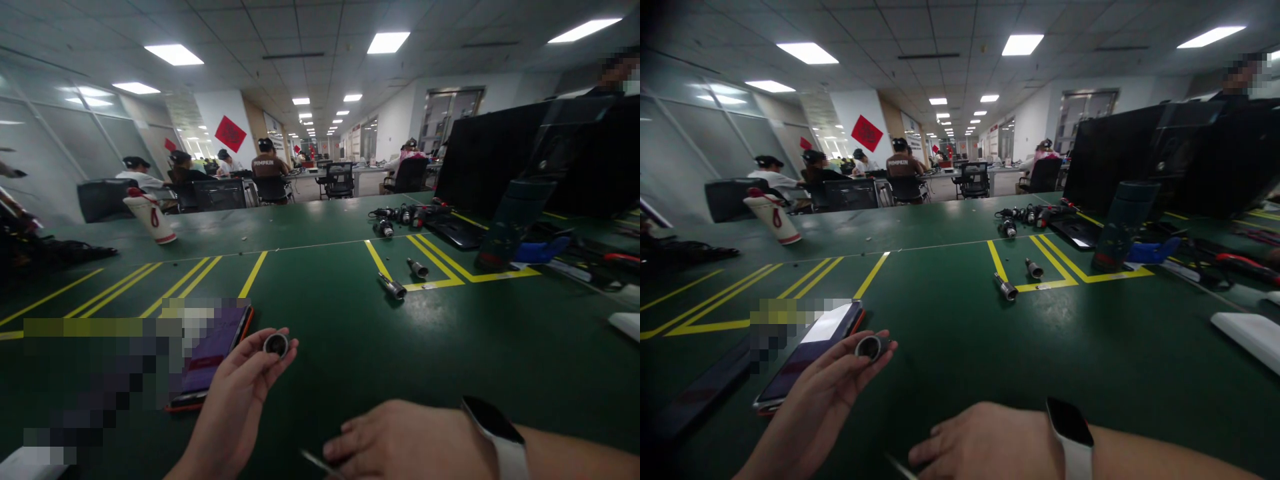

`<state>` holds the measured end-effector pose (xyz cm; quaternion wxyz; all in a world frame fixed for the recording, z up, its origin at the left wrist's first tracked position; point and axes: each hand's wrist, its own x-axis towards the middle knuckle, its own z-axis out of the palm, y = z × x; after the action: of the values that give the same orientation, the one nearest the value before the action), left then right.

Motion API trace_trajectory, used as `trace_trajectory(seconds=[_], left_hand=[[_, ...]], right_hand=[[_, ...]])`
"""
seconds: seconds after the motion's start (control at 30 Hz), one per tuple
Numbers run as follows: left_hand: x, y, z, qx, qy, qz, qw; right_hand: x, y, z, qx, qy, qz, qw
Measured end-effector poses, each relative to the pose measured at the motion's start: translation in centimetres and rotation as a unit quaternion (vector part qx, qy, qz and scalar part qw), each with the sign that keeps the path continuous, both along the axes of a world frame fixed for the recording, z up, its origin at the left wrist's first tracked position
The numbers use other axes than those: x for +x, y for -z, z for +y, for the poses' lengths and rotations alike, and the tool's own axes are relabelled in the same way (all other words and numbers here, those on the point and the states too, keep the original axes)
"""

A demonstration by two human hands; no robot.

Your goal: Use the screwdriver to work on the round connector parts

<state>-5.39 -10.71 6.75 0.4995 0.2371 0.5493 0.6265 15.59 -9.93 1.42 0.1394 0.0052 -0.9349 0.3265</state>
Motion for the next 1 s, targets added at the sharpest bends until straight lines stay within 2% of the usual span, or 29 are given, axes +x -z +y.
trace_trajectory(seconds=[0.13,0.23,0.3,0.4,0.47,0.53,0.6,0.7,0.83,1.0], left_hand=[[0.4,0.0,-0.4,-0.015,0.019,-0.010,1.000],[0.6,-0.2,-0.7,-0.027,0.024,-0.008,0.999],[0.6,-0.2,-0.8,-0.029,0.040,-0.008,0.999],[0.8,0.0,-1.1,-0.037,0.071,-0.009,0.997],[0.9,0.1,-1.3,-0.045,0.090,-0.012,0.995],[1.1,0.1,-1.5,-0.047,0.102,-0.014,0.994],[1.2,0.0,-1.6,-0.046,0.105,-0.013,0.993],[1.3,-0.1,-1.7,-0.048,0.108,-0.015,0.993],[1.3,0.1,-1.8,-0.049,0.115,-0.017,0.992],[1.3,0.3,-1.9,-0.043,0.112,-0.019,0.993]], right_hand=[[0.8,-1.8,1.5,0.067,0.060,-0.014,0.996],[1.2,-2.4,2.1,0.037,0.117,0.003,0.992],[1.3,-2.6,2.2,-0.025,0.195,0.048,0.979],[1.4,-2.6,2.2,-0.176,0.304,0.129,0.927],[1.3,-2.4,2.2,-0.281,0.323,0.137,0.893],[1.1,-2.1,2.1,-0.337,0.318,0.116,0.879],[0.9,-2.0,1.9,-0.330,0.314,0.094,0.885],[0.7,-2.1,1.7,-0.281,0.318,0.079,0.902],[0.7,-2.3,1.7,-0.250,0.330,0.081,0.907],[0.8,-2.5,1.5,-0.175,0.325,0.065,0.927]])
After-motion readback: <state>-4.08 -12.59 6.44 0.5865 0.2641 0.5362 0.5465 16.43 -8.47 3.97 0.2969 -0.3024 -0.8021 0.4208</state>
